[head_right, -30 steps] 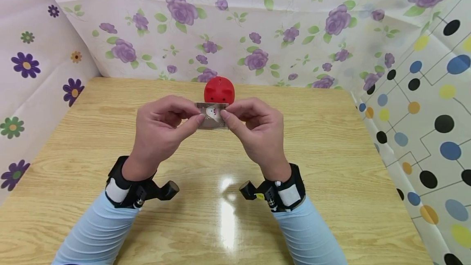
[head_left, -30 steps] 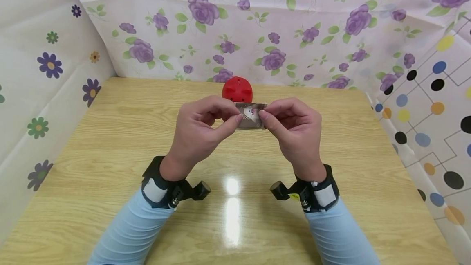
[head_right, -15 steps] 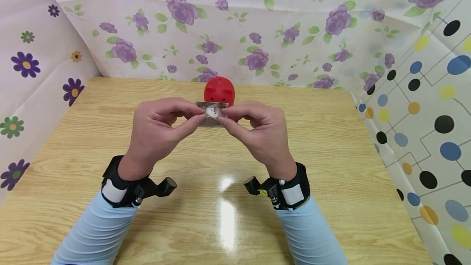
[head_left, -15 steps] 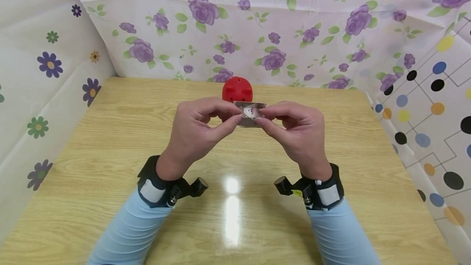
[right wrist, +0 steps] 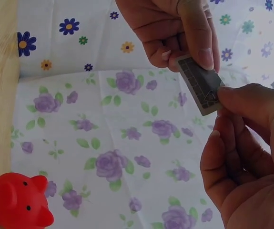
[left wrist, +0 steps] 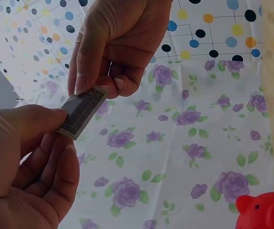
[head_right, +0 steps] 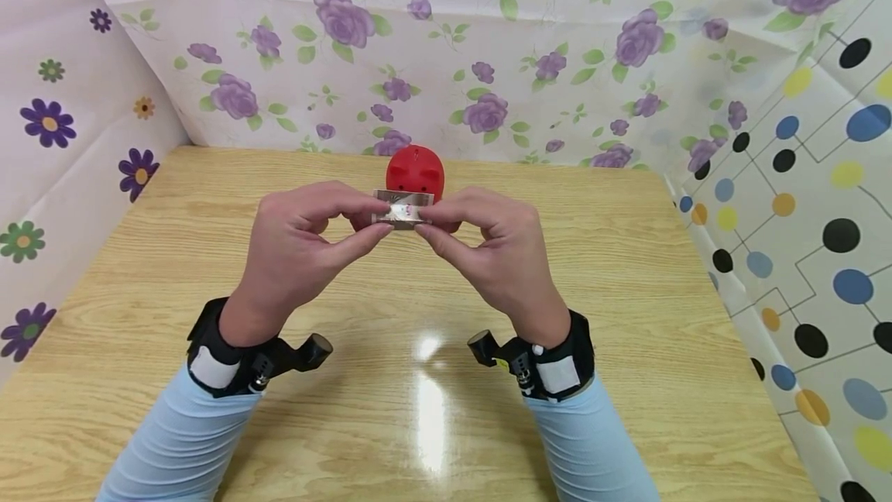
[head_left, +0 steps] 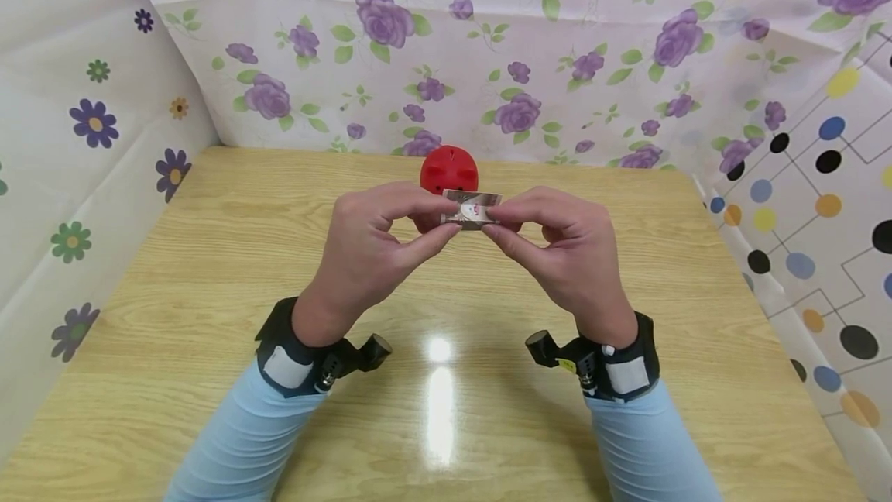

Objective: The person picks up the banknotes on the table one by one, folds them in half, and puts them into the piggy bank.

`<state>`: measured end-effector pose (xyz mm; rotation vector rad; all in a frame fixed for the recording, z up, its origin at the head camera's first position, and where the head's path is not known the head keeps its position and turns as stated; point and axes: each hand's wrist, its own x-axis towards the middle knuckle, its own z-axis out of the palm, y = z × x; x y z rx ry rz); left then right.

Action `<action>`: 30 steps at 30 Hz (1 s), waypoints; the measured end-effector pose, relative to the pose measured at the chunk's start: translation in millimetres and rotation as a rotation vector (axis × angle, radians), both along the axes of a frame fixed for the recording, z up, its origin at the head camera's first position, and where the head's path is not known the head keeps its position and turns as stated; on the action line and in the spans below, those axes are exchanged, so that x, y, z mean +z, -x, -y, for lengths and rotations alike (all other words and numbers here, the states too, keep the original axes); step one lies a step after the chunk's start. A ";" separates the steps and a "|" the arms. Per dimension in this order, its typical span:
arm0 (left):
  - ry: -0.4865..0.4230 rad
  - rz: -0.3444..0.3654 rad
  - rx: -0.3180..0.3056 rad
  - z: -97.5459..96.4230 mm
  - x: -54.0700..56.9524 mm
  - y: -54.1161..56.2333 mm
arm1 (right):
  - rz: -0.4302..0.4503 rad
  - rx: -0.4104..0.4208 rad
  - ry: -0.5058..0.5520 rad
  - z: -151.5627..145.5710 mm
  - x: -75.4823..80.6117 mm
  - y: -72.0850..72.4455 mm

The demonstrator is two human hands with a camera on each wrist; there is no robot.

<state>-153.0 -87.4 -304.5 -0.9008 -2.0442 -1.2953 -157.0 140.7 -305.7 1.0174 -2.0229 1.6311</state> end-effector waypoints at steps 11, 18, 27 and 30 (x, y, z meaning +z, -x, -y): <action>-0.014 -0.003 0.027 -1.8 -1.3 -0.8 | -0.056 -0.039 0.000 -0.2 -2.4 1.3; -0.026 0.139 -0.084 -1.7 0.4 -2.3 | 0.080 -0.004 -0.041 -1.4 -0.3 -2.5; -0.206 0.314 -0.288 -3.6 -1.4 -3.4 | 0.152 0.114 0.077 -1.3 1.2 -6.1; -0.245 0.305 -0.315 -4.4 -2.8 -2.6 | 0.156 0.119 0.097 -1.2 1.0 -6.1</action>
